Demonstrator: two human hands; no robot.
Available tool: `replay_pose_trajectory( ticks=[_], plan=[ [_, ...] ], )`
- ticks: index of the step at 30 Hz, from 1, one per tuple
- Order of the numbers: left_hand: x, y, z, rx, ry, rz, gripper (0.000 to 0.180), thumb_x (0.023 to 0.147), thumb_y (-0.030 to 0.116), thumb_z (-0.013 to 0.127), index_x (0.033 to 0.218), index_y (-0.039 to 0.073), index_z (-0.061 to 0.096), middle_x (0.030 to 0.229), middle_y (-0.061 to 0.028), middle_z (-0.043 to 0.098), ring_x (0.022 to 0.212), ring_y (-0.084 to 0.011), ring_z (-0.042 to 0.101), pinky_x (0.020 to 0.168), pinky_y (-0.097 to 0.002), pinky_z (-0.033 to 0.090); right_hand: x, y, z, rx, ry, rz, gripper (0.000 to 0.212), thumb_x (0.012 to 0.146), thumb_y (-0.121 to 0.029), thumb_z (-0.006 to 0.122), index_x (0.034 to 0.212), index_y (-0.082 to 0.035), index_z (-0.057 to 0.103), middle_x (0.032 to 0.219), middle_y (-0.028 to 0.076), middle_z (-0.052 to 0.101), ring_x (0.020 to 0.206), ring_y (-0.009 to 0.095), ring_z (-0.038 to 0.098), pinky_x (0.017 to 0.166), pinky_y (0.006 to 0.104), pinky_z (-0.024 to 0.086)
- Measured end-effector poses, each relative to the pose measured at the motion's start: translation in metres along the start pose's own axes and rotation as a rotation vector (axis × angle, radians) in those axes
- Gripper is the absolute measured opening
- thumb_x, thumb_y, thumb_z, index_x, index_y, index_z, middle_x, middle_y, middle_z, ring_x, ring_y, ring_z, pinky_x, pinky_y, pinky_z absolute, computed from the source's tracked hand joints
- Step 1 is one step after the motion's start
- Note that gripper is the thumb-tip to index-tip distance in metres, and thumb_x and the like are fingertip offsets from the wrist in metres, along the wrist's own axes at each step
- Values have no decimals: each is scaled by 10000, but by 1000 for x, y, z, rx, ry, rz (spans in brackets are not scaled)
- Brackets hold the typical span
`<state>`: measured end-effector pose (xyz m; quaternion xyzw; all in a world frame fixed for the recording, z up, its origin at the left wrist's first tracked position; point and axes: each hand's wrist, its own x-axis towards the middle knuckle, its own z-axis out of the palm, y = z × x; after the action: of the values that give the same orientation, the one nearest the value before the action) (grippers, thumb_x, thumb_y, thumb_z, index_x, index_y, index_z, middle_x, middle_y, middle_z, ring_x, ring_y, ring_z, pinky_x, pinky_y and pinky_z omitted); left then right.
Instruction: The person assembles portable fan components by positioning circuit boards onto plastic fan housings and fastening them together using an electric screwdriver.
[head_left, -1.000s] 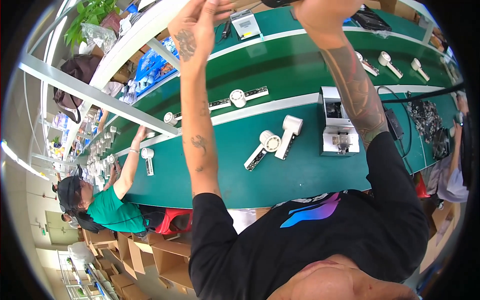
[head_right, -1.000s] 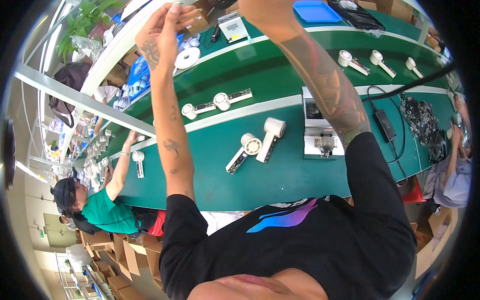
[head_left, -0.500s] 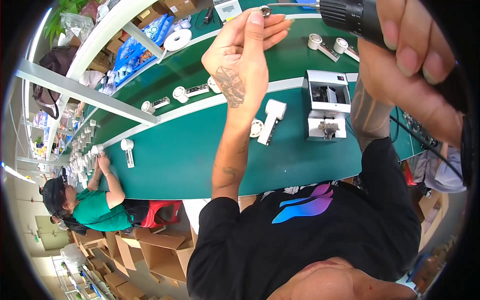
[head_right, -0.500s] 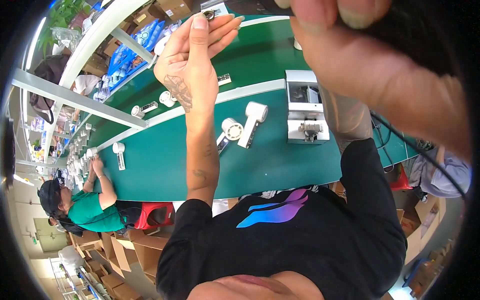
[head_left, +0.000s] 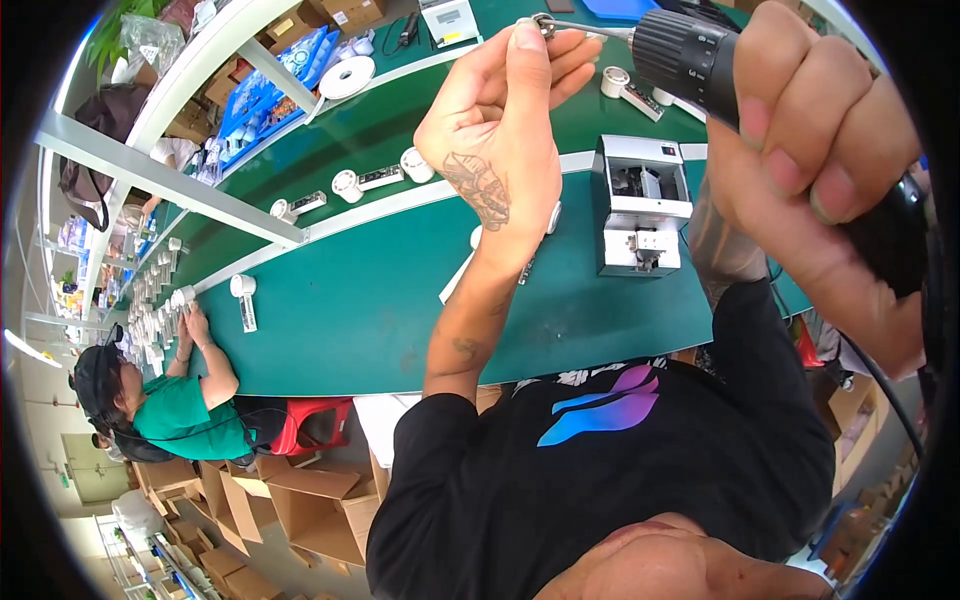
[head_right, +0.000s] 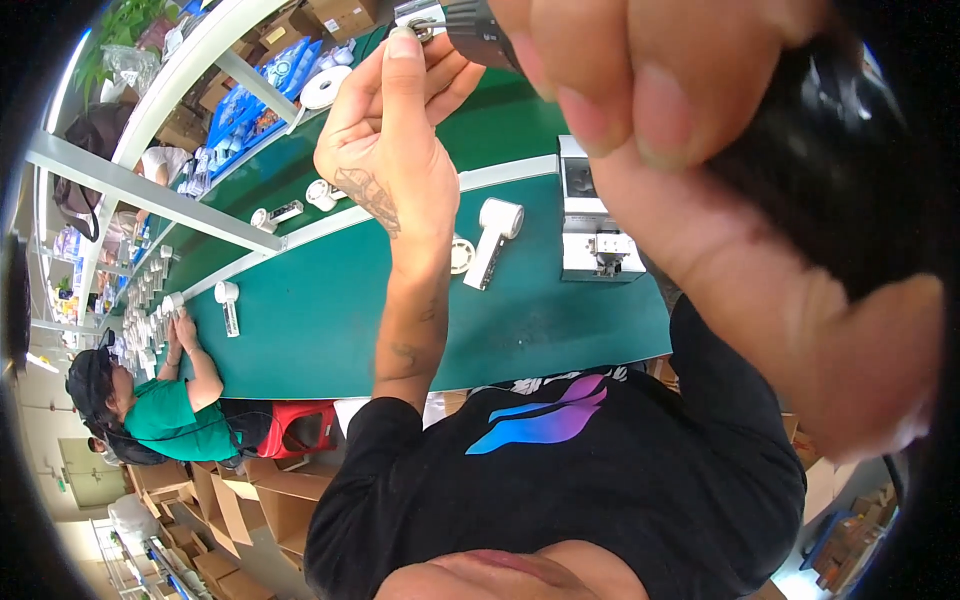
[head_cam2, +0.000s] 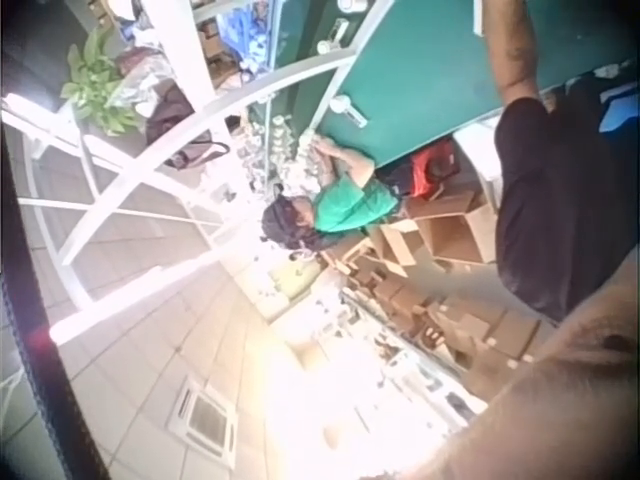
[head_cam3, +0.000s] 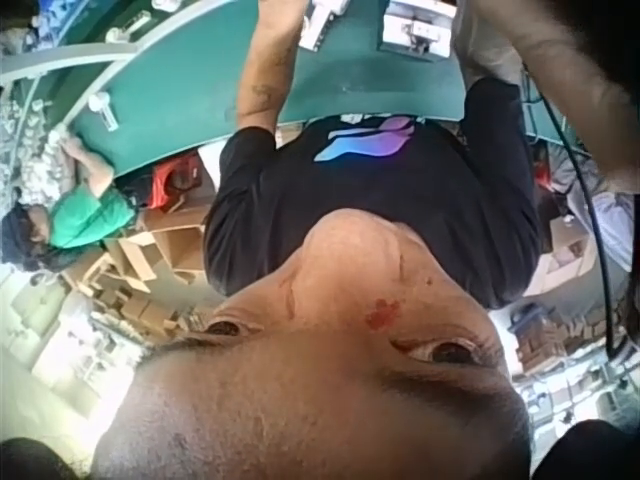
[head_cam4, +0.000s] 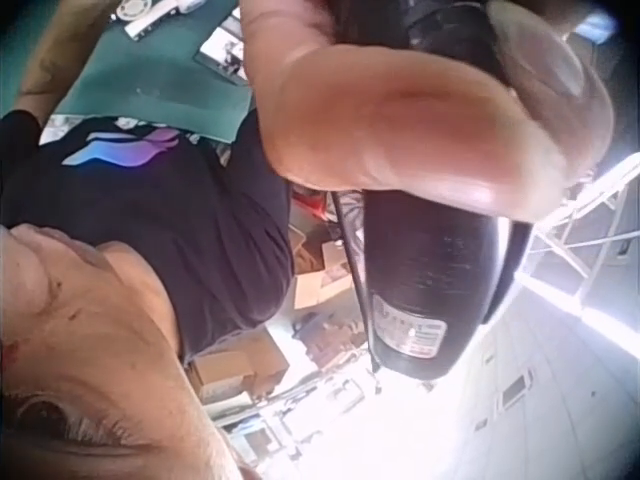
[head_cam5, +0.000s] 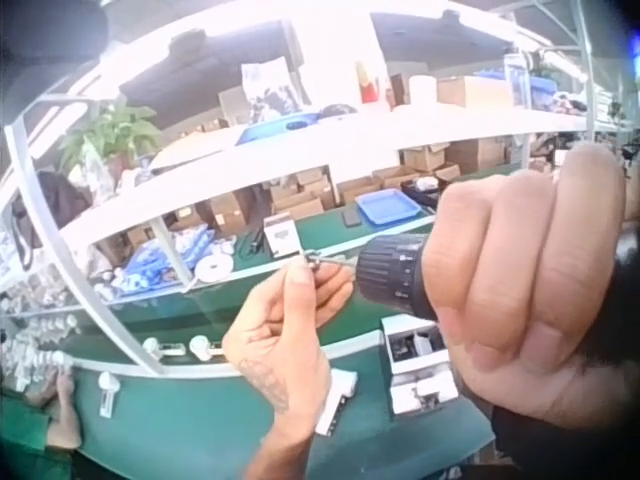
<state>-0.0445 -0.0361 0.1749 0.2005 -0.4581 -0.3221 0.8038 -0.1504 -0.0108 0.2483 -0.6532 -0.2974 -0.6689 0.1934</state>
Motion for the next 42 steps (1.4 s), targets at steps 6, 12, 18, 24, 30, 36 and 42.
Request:
replay_pose_trajectory(
  ticks=[6,12,18,24,30,36,42],
  plan=[
    [-5,-8,13,-61,24,56,249,1028,104,607,1108,-129,647,974,-233,734,877,-292,761,786,-389,657,-1,8,-17,87,-68,-41,612,927,-715,524,745,-131,490,740,-9,477,604,119,464,605,308,348],
    [9,-26,-7,-585,-202,-275,326,1050,230,598,1203,-57,618,993,-213,728,892,-295,754,771,-380,659,-1,-29,-67,-5,-389,218,706,796,-855,581,795,-154,498,800,-46,500,620,104,472,618,279,342],
    [9,-31,-10,-838,-349,-363,406,1045,257,602,1321,-41,582,1061,-209,709,906,-263,722,786,-424,635,-20,-44,-49,-140,5,156,698,720,-841,695,714,-174,489,759,-97,528,626,61,535,638,231,408],
    [11,-46,-25,-748,-512,-220,468,1019,222,645,1386,-55,556,1071,-207,709,874,-275,707,771,-445,627,-13,-4,-30,140,54,-13,659,712,-798,743,681,-190,491,705,-113,531,626,36,570,648,201,454],
    [9,-32,-17,-580,-511,-234,408,988,37,634,1371,-75,549,1023,-224,721,817,-291,722,741,-455,628,-42,-67,-92,-14,3,135,583,719,-682,794,642,-200,474,668,-110,511,577,32,546,622,194,448],
    [7,-34,-19,-819,-546,-200,300,937,-10,675,1225,-82,635,1000,-247,723,801,-312,730,705,-422,621,-11,-44,-44,-43,-66,249,530,701,-550,858,629,-202,464,635,-106,500,545,37,544,611,180,459],
    [2,-38,-27,-486,-681,28,341,979,78,676,1302,0,599,1017,-243,698,692,-234,667,631,-402,617,-14,-43,-61,30,38,232,455,718,-462,832,623,-193,478,630,-96,526,543,40,558,602,182,471]
  ],
)
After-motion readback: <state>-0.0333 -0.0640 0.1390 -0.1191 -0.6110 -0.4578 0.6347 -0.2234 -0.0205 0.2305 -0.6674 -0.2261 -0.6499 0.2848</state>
